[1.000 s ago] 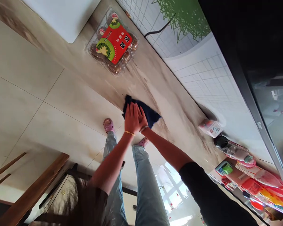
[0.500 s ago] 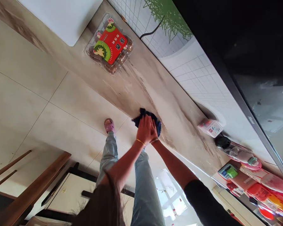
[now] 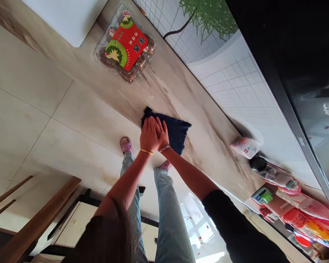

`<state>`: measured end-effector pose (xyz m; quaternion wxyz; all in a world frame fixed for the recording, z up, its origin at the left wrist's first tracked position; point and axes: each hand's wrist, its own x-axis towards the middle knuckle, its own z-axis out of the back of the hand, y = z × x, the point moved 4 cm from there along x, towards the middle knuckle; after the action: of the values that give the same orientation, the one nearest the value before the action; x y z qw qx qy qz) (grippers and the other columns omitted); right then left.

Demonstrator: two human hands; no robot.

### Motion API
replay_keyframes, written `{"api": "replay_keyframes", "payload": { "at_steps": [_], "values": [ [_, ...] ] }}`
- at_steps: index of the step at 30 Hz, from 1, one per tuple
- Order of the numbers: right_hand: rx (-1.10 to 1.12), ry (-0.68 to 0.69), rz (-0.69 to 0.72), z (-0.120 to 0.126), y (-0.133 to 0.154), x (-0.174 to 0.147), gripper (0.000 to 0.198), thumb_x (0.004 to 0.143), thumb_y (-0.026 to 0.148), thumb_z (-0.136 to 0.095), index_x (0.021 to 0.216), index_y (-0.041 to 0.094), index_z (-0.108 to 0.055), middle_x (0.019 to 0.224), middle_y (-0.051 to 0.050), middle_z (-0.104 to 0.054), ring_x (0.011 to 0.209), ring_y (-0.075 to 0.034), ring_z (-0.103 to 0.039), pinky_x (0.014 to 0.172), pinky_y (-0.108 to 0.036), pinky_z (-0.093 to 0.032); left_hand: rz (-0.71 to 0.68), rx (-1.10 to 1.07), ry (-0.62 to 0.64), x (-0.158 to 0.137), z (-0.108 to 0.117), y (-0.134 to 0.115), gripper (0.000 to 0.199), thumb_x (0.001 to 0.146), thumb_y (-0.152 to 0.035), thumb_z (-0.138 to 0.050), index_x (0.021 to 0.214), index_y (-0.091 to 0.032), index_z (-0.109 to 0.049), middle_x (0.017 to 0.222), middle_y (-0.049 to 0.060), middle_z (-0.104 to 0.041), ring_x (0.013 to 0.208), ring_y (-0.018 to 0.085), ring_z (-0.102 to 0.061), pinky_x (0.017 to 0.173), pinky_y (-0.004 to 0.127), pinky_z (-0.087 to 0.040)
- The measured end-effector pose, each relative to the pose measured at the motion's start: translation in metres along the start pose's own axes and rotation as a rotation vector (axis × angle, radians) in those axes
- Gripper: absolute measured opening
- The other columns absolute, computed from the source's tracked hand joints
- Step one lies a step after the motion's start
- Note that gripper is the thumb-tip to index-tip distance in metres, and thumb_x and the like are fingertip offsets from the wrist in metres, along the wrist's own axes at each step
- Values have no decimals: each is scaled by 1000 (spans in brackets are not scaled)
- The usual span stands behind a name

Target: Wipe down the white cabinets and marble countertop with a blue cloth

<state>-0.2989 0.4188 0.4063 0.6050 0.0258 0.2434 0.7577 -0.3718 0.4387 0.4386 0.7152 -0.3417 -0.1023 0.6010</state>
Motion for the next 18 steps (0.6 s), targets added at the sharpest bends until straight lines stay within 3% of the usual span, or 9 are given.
{"api": "replay_keyframes", "payload": {
  "at_steps": [2,4,8,11,13,18],
  "values": [
    [21,-30,50,1,25,50,58,102,17,-42,159,18,-40,171,-6,-30,162,-23,-16,133,-54,-12,47,37,-78,28,28,27,86,92,-42,-53,157,10,-27,164,29,-31,157,40,-23,131,52,-21],
    [30,-34,66,2,36,71,55,103,17,-40,158,15,-39,172,-5,-26,162,-20,-12,134,-51,-6,91,42,-123,40,41,37,90,91,-43,-55,158,7,-24,166,27,-29,157,39,-23,131,51,-21],
    [24,9,90,3,27,31,54,107,23,-37,159,10,-35,170,-7,-31,160,-15,-17,133,-38,-8,129,-8,-85,8,26,16,90,91,-45,-56,156,10,-25,164,30,-31,157,41,-23,129,54,-24],
    [6,46,103,5,18,-1,56,107,28,-41,160,11,-35,168,-9,-35,159,-17,-23,133,-37,-12,163,-16,-55,-16,13,2,86,91,-44,-55,155,8,-30,161,31,-35,156,41,-28,128,55,-28],
    [-4,58,111,6,21,9,54,107,24,-38,160,13,-38,170,-9,-33,159,-18,-24,134,-39,-11,182,4,-70,-8,17,6,85,91,-43,-55,156,5,-30,162,29,-36,156,40,-28,129,54,-27],
    [8,31,47,9,34,70,54,109,21,-30,162,13,-31,173,-7,-22,162,-18,-16,135,-44,-5,163,54,-116,42,45,28,87,90,-45,-56,158,3,-29,166,25,-31,158,38,-25,132,51,-18]
  ]
}}
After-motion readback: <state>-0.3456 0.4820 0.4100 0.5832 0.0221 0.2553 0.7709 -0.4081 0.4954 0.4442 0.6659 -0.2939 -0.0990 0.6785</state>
